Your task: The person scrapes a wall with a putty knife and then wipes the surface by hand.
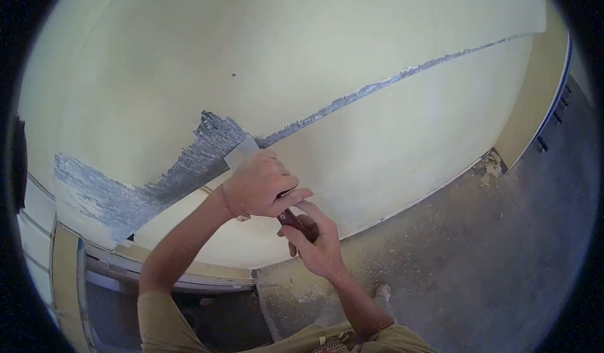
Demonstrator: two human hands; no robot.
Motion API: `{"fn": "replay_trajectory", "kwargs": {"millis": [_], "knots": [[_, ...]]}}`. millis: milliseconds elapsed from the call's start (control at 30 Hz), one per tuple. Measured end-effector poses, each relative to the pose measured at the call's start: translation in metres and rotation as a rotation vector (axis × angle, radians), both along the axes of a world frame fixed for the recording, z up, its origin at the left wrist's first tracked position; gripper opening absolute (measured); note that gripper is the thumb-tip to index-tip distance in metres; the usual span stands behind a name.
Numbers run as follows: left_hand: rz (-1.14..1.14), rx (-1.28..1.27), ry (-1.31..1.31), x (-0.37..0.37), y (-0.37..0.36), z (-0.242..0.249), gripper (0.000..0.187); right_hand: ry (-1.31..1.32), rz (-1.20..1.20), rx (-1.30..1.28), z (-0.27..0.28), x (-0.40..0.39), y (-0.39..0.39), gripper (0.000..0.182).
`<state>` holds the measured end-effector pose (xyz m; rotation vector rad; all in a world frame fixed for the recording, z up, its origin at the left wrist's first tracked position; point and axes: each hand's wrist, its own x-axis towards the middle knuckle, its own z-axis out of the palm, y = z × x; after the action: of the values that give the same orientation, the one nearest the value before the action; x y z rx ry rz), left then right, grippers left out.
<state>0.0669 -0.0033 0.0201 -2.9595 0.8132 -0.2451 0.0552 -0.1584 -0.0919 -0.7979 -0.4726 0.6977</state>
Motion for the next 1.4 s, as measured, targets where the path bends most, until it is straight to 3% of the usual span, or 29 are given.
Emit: {"fn": "replay_trajectory", "kwargs": {"millis": [67, 200, 333, 467, 833, 900, 1100, 1300, 1400], "knots": [[0.001, 0.082, 0.058, 0.007, 0.004, 0.004, 0.037, -0.122, -0.108, -0.008, 0.006, -0.003, 0.006, 0.039], [0.013, 0.176, 0.15, 0.011, 0.004, 0.006, 0.038, -0.028, -0.029, -0.016, -0.01, -0.003, 0.008, 0.031], [0.006, 0.116, 0.212, 0.016, 0.002, -0.006, 0.036, 0.051, -0.064, 0.01, -0.014, -0.008, 0.004, 0.017], [0.018, 0.16, 0.207, 0.017, 0.0, 0.01, 0.026, 0.077, -0.066, -0.064, 0.004, -0.001, 0.005, 0.009], [0.046, 0.119, 0.214, 0.015, 0.004, 0.001, 0.021, 0.114, -0.072, -0.039, 0.004, -0.001, 0.007, 0.009], [-0.016, 0.012, 0.181, 0.016, 0.005, -0.009, 0.021, 0.104, -0.061, -0.027, -0.003, -0.002, 0.003, 0.009], [0.043, 0.131, 0.197, 0.018, 0.0, 0.017, 0.022, 0.11, -0.08, 0.008, 0.013, -0.002, 0.009, 0.012], [0.034, 0.068, 0.093, 0.014, 0.002, 0.013, 0.015, 0.14, 0.026, -0.125, 0.015, 0.0, -0.002, 0.01], [0.087, 0.046, 0.2, 0.013, -0.003, 0.024, 0.015, 0.172, -0.026, -0.066, 0.024, -0.012, 0.0, 0.01]]}}
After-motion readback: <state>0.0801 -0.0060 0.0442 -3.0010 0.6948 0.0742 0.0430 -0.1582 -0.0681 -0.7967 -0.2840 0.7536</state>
